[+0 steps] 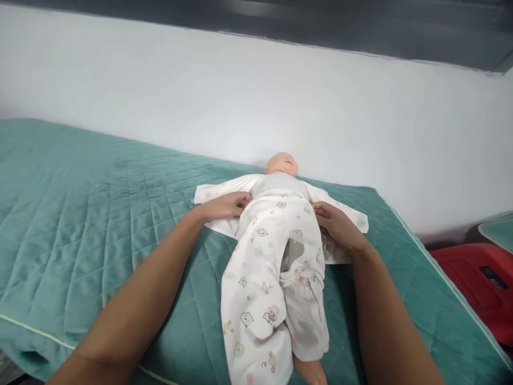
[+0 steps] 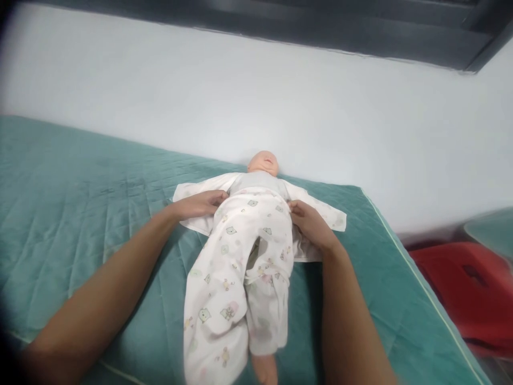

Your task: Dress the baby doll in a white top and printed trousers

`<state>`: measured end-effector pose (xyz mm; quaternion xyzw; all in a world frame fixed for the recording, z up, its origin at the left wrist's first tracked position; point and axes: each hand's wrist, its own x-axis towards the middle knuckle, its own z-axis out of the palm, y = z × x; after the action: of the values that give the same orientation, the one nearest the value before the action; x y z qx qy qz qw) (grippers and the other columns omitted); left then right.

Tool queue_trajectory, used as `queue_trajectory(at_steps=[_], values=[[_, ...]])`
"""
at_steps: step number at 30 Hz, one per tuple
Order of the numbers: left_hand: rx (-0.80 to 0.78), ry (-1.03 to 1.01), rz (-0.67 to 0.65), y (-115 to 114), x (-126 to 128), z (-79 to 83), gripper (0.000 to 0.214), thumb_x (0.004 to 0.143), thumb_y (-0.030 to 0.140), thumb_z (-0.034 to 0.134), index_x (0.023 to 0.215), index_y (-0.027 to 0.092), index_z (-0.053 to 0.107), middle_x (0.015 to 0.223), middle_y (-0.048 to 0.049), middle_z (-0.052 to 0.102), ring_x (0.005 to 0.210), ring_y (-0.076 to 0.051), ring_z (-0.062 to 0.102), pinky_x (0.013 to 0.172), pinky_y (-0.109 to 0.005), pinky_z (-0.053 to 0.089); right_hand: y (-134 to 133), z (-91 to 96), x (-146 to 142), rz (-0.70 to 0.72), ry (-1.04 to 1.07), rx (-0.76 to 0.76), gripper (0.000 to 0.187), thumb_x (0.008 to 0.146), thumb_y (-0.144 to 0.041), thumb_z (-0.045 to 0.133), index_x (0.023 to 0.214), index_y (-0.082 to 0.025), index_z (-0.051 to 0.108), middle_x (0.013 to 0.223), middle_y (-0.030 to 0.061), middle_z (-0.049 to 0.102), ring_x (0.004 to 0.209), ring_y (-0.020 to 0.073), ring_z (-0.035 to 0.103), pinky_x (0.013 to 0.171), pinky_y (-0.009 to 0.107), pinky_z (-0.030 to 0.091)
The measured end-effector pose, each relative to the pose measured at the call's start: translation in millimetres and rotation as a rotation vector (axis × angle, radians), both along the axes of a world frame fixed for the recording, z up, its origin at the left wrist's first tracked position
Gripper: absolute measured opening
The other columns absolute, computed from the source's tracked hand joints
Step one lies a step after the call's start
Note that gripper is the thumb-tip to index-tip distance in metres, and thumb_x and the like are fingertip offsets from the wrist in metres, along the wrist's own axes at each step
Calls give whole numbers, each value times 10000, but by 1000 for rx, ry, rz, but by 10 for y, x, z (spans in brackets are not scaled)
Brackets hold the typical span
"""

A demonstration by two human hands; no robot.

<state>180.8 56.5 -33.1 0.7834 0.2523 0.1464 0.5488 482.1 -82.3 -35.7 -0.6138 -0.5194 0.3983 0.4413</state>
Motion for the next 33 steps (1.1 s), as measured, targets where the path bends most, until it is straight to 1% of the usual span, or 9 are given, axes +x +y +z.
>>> queue_trajectory(at_steps=[2,6,10,14,17,19,25,28,33], values=[[9,0,-15,-1,1,-4,231,714,285,662,912,193,587,900,-13,635,855,-185,578,738,-277,438,-6,23,-5,7,-55,16,248,741,-365,707,925,-212,643,890,15,701,796,189,625,682,287,468],[14,-4,-15,-18,4,6,236,731,250,640,949,189,574,925,-21,643,878,-191,583,758,-287,439,42,-9,-13,-104,-273,39,192,713,-345,671,836,-213,605,769,-13,654,697,167,557,640,277,423],[-13,-60,50,-30,25,-19,166,721,221,638,839,197,523,812,9,599,789,-164,571,724,-279,448,112,-88,-15,-240,-495,66,126,723,-321,609,795,-223,576,759,-5,636,701,174,532,668,292,406],[4,-68,291,-18,100,-118,150,755,219,616,817,208,481,718,27,569,663,-147,577,654,-273,458,156,-141,-32,-367,-647,61,88,721,-286,582,786,-229,567,803,39,669,743,210,552,688,315,410],[231,51,531,-24,197,-183,80,787,199,564,809,215,489,681,20,586,640,-162,583,632,-278,443,169,-144,-54,-380,-678,14,119,749,-292,557,837,-226,601,861,64,694,781,226,576,698,322,415],[398,157,577,-35,262,-197,41,796,186,535,827,213,538,729,-8,644,699,-185,604,659,-288,442,173,-129,-68,-338,-684,-21,158,749,-291,555,869,-220,628,888,72,708,805,230,590,702,320,417],[587,406,383,14,364,-145,179,778,182,503,847,176,668,984,-124,742,878,-259,664,738,-317,447,210,-62,-88,-179,-747,-13,112,695,-286,569,715,-196,633,804,71,715,767,223,574,675,314,411],[548,442,244,85,359,-101,197,713,154,530,823,172,692,975,-118,752,847,-250,673,722,-300,449,237,-55,-94,-112,-612,11,163,691,-292,569,746,-186,680,809,56,735,796,236,602,659,302,431],[438,460,167,159,355,28,245,607,120,541,789,165,698,862,-100,749,763,-241,665,647,-293,447,244,-59,-131,-59,-359,67,249,650,-290,638,840,-179,753,833,46,764,894,297,639,721,332,500]])
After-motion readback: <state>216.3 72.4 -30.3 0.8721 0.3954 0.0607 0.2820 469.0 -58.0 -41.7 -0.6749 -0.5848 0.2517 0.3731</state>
